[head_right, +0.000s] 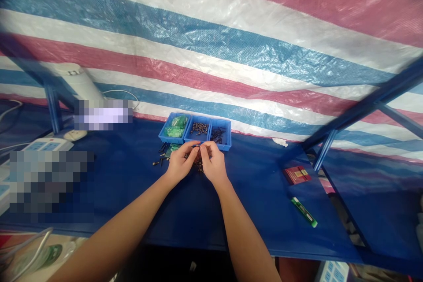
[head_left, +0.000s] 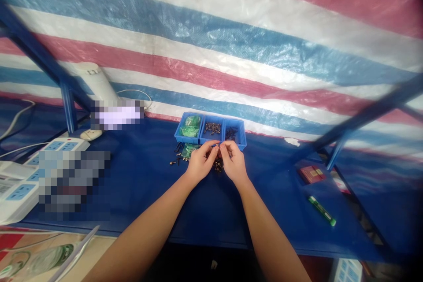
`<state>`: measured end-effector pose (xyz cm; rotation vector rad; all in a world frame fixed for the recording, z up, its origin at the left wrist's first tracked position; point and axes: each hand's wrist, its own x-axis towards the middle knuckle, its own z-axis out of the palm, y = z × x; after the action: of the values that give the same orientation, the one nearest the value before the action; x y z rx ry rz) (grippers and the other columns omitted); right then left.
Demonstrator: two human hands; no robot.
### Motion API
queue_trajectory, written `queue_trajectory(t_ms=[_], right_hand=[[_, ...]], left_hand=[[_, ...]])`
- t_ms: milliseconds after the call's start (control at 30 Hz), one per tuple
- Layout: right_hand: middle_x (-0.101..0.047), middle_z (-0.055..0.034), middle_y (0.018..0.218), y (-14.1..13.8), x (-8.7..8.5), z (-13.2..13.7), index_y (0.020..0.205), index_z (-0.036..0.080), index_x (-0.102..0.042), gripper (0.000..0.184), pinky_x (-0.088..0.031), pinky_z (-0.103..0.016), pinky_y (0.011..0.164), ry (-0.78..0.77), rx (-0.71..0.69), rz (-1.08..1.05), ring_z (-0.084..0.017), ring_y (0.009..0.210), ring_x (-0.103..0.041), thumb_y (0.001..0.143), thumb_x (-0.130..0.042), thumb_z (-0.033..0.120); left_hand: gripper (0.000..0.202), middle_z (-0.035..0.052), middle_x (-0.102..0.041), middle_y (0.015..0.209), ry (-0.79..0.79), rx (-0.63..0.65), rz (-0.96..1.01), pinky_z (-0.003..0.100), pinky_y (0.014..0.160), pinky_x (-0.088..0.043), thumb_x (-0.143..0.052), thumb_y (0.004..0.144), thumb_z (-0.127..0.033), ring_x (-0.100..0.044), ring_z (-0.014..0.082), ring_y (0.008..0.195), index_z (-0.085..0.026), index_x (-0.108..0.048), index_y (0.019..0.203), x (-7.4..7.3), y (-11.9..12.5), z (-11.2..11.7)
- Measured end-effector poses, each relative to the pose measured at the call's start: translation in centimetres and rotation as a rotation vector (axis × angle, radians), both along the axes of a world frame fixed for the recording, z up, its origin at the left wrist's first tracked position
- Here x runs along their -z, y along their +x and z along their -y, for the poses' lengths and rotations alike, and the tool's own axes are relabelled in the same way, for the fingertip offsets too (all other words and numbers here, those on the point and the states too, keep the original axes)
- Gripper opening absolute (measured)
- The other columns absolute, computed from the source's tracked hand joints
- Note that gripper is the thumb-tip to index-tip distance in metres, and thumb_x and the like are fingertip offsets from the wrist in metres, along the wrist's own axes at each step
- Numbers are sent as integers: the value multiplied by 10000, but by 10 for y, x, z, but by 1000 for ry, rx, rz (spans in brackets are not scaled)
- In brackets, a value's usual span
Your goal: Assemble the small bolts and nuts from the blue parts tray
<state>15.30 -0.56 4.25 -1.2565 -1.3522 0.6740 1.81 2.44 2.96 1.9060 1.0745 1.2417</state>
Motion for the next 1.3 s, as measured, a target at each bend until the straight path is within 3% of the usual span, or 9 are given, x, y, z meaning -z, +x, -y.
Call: queue_trajectory(t_ms=[233,500,867,1067,1300], right_hand=[[-703,-38,934,1,-2,2,1006,219,-630,208,-507,-301,737,81,57,168,-175,772,-646,921,-491,349],[-671,-16,817,1,-7,4,917,228,-626,235,-473,-290,683,47,47,231,-166,691,-612,947,-433,357],[-605,3,700,1,6,-2,871,213,-586,259,-440,-260,552,-65,9,-4,-143,575,-542,927,-460,432],[-694,-47,909,1,-1,0,1021,209,-633,216,-507,-290,688,75,33,78,-169,730,-632,904,-525,354],[-698,-41,892,2,-6,3,963,227,-657,209,-498,-306,720,99,58,241,-181,752,-631,925,-479,330]], left_hand=[[278,-10,-660,658,3,-29,-2,219,586,-473,-488,937,-367,-619,113,570,-181,-619,1096,1,0,-2],[285,-9,-666,682,-12,1,-2,224,587,-475,-499,932,-367,-627,118,589,-193,-616,1124,0,0,0],[251,-27,-654,644,45,-21,22,206,580,-478,-570,896,-350,-607,98,555,-205,-641,1088,2,2,-1],[244,-20,-652,632,-2,-55,76,207,556,-479,-556,902,-364,-612,105,542,-187,-655,1037,2,1,-3],[269,-3,-674,676,-26,-27,87,218,584,-510,-552,900,-390,-637,118,581,-182,-654,1037,2,0,-2]])
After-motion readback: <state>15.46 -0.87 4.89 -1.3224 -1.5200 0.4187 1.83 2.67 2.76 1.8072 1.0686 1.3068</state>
